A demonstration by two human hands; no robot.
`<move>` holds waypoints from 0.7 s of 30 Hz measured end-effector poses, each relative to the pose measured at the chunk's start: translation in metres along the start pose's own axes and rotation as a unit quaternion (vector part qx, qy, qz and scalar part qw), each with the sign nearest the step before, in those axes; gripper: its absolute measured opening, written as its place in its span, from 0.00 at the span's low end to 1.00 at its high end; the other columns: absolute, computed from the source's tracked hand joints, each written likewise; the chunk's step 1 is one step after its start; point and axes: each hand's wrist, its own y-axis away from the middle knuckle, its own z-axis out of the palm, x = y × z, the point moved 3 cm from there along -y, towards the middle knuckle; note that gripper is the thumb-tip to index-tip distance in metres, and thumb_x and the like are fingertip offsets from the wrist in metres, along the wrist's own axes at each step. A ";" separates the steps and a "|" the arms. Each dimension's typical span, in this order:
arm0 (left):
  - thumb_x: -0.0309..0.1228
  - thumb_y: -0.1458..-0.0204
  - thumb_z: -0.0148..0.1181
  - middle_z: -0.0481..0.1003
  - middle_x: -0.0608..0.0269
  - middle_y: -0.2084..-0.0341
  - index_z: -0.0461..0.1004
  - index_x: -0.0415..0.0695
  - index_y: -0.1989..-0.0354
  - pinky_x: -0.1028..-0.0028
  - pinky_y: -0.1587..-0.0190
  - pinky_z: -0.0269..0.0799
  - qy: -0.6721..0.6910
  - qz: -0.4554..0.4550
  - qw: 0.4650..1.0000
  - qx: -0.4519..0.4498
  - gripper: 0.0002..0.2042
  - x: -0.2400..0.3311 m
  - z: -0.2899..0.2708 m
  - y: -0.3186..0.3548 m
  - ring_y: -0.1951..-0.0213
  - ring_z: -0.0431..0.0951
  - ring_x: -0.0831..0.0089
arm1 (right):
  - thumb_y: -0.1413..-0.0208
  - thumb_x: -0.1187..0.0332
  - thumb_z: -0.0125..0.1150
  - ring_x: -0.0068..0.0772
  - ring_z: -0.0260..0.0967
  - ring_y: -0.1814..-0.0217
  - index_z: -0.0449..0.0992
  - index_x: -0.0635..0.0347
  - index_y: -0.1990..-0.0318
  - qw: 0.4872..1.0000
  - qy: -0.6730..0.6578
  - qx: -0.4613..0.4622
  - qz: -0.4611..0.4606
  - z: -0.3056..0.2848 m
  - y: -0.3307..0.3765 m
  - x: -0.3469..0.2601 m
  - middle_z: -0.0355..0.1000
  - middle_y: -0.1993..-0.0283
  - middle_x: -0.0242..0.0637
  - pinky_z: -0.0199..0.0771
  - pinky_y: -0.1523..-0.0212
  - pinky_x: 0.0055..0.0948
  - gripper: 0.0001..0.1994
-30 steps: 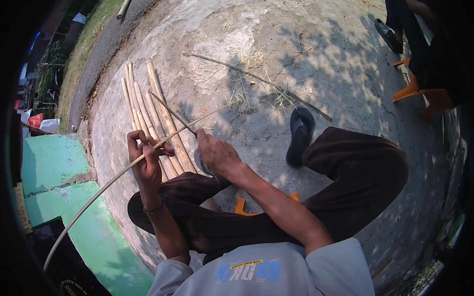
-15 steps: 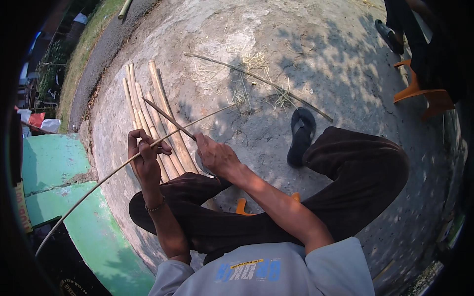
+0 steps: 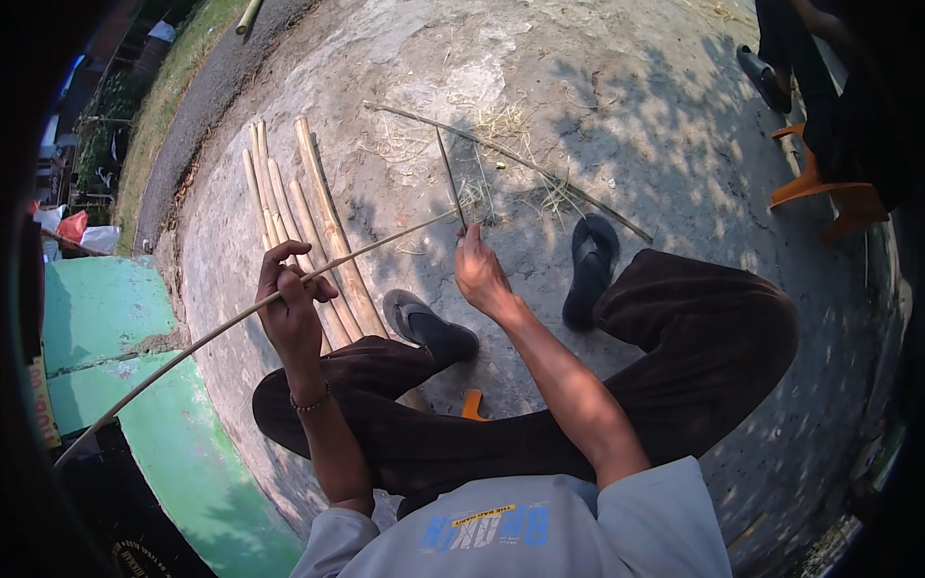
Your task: The recorder is shaving a thin strip of bamboo with a knife while sitting outdoors.
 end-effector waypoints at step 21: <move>0.24 0.37 0.35 0.68 0.65 0.80 0.68 0.36 0.60 0.77 0.74 0.72 0.045 -0.014 0.999 0.018 0.11 -0.016 -0.009 -0.005 0.78 0.77 0.75 | 0.39 0.72 0.46 0.67 0.71 0.61 0.58 0.71 0.50 0.998 0.043 -0.034 0.011 0.010 -0.004 -0.007 0.72 0.66 0.64 0.71 0.63 0.55 0.14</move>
